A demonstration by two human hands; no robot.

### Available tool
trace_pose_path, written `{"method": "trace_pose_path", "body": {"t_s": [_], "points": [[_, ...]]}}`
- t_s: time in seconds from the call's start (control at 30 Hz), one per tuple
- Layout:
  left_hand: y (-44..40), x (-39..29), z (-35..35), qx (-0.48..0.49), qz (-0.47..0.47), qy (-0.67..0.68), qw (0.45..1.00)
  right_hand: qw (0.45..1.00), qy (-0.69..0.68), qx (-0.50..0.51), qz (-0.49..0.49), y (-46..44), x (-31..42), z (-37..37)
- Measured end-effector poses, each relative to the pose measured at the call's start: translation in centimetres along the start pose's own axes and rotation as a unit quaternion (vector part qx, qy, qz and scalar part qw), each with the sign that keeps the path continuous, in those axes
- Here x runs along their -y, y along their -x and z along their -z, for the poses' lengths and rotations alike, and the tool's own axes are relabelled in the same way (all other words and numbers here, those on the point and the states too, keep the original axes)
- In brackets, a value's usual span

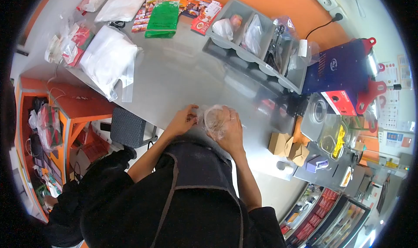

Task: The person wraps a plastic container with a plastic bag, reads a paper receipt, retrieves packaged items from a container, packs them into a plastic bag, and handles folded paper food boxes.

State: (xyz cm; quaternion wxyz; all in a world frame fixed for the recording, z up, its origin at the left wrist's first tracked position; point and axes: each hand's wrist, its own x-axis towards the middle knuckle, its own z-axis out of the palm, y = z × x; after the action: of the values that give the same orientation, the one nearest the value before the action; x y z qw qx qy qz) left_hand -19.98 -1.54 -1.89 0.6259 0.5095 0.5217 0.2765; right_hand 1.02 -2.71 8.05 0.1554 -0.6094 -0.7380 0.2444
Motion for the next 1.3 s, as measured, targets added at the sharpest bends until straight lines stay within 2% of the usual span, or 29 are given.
{"method": "trace_pose_path", "body": {"t_s": [0.03, 0.1, 0.13, 0.2, 0.33, 0.4, 0.53, 0.6, 0.63, 0.7, 0.73, 0.8, 0.83, 0.9, 0.93, 0.97, 1.0, 1.03, 1.07, 1.1, 1.13, 1.17, 1.2, 1.23, 1.27, 1.3], "points": [[0.0, 0.6, 0.0, 0.003, 0.003, -0.002, 1.000, 0.999, 0.017, 0.006, 0.032, 0.2, -0.2, -0.1], [-0.2, 1.2, -0.4, -0.004, -0.081, -0.048, 0.996, 0.997, 0.038, 0.011, 0.060, 0.4, -0.5, -0.9], [-0.4, 1.0, -0.4, 0.001, -0.086, -0.049, 0.995, 0.994, 0.062, 0.015, 0.092, 0.3, -0.6, -1.0], [-0.3, 0.6, 0.1, 0.020, -0.056, -0.118, 0.991, 0.996, 0.052, 0.013, 0.068, 0.5, 0.2, -1.2], [-1.4, 4.5, -0.5, 0.054, -0.098, -0.152, 0.982, 0.998, 0.052, 0.012, 0.033, 0.5, 0.5, -1.3], [-1.6, 4.7, -0.8, 0.107, -0.067, -0.034, 0.991, 0.999, 0.041, 0.004, 0.025, 0.3, 0.6, -0.9], [-0.6, 2.4, -0.6, 0.110, -0.046, -0.052, 0.992, 0.997, 0.063, 0.030, 0.014, 0.1, 0.5, -1.2], [0.1, 0.4, 0.1, 0.026, -0.011, -0.308, 0.951, 0.996, 0.070, 0.045, 0.005, 0.3, 0.2, -1.4], [0.4, -1.0, 0.6, 0.027, -0.011, -0.310, 0.950, 0.995, 0.080, 0.061, 0.000, 0.3, 0.1, -1.5], [1.2, -3.9, 1.4, -0.035, -0.117, -0.154, 0.981, 0.996, 0.062, 0.070, -0.002, 0.7, 0.4, -0.8], [1.8, -5.7, 1.4, -0.033, -0.117, -0.155, 0.980, 0.996, 0.046, 0.080, -0.002, 0.9, 0.6, -0.3], [2.9, -9.4, 0.7, -0.024, -0.214, -0.122, 0.969, 0.997, 0.016, 0.077, 0.007, 1.5, 0.6, 1.2], [3.5, -10.6, 0.3, -0.023, -0.215, -0.123, 0.969, 0.997, -0.014, 0.074, 0.018, 1.7, 0.5, 2.2], [4.4, -12.2, -0.9, 0.021, -0.265, -0.160, 0.951, 0.997, -0.004, 0.074, 0.032, 2.3, 0.0, 4.6], [4.4, -12.2, -1.9, 0.026, -0.265, -0.163, 0.950, 0.996, 0.005, 0.078, 0.047, 2.5, 0.2, 5.5], [4.4, -11.9, -3.0, -0.022, -0.267, -0.187, 0.945, 0.996, 0.003, 0.075, 0.044, 2.7, 0.7, 6.2], [4.3, -11.5, -3.6, -0.070, -0.268, -0.210, 0.938, 1.000, -0.010, 0.009, -0.009, 2.7, 1.2, 6.9], [4.0, -10.8, -3.7, -0.066, -0.271, -0.212, 0.937, 0.996, -0.021, -0.057, -0.062, 2.8, 1.5, 7.5], [3.7, -10.0, -3.6, -0.043, -0.207, -0.135, 0.968, 0.988, 0.050, -0.135, -0.061, 2.7, 2.2, 7.4], [3.5, -9.5, -3.5, -0.018, -0.140, -0.059, 0.988, 0.987, 0.050, -0.140, -0.066, 2.9, 1.2, 7.0], [3.4, -9.4, -3.5, -0.012, -0.142, -0.062, 0.988, 0.993, -0.007, -0.083, -0.086, 3.0, -0.5, 6.3], [3.4, -9.4, -3.5, -0.029, -0.138, 0.023, 0.990, 0.992, -0.065, -0.024, -0.104, 3.2, -1.6, 5.8], [3.5, -10.0, -3.4, -0.049, -0.132, 0.109, 0.984, 0.992, -0.066, -0.027, -0.106, 3.1, -1.6, 6.0], [3.7, -10.7, -3.1, -0.047, -0.133, 0.106, 0.984, 0.990, -0.083, -0.077, -0.086, 3.0, -1.5, 6.4], [4.2, -11.4, -2.7, -0.057, -0.119, 0.164, 0.978, 0.985, -0.099, -0.126, -0.066, 3.1, -1.2, 6.8], [4.6, -12.6, -2.4, -0.066, -0.105, 0.221, 0.967, 0.984, -0.101, -0.128, -0.067, 3.0, -0.4, 7.8]]}}
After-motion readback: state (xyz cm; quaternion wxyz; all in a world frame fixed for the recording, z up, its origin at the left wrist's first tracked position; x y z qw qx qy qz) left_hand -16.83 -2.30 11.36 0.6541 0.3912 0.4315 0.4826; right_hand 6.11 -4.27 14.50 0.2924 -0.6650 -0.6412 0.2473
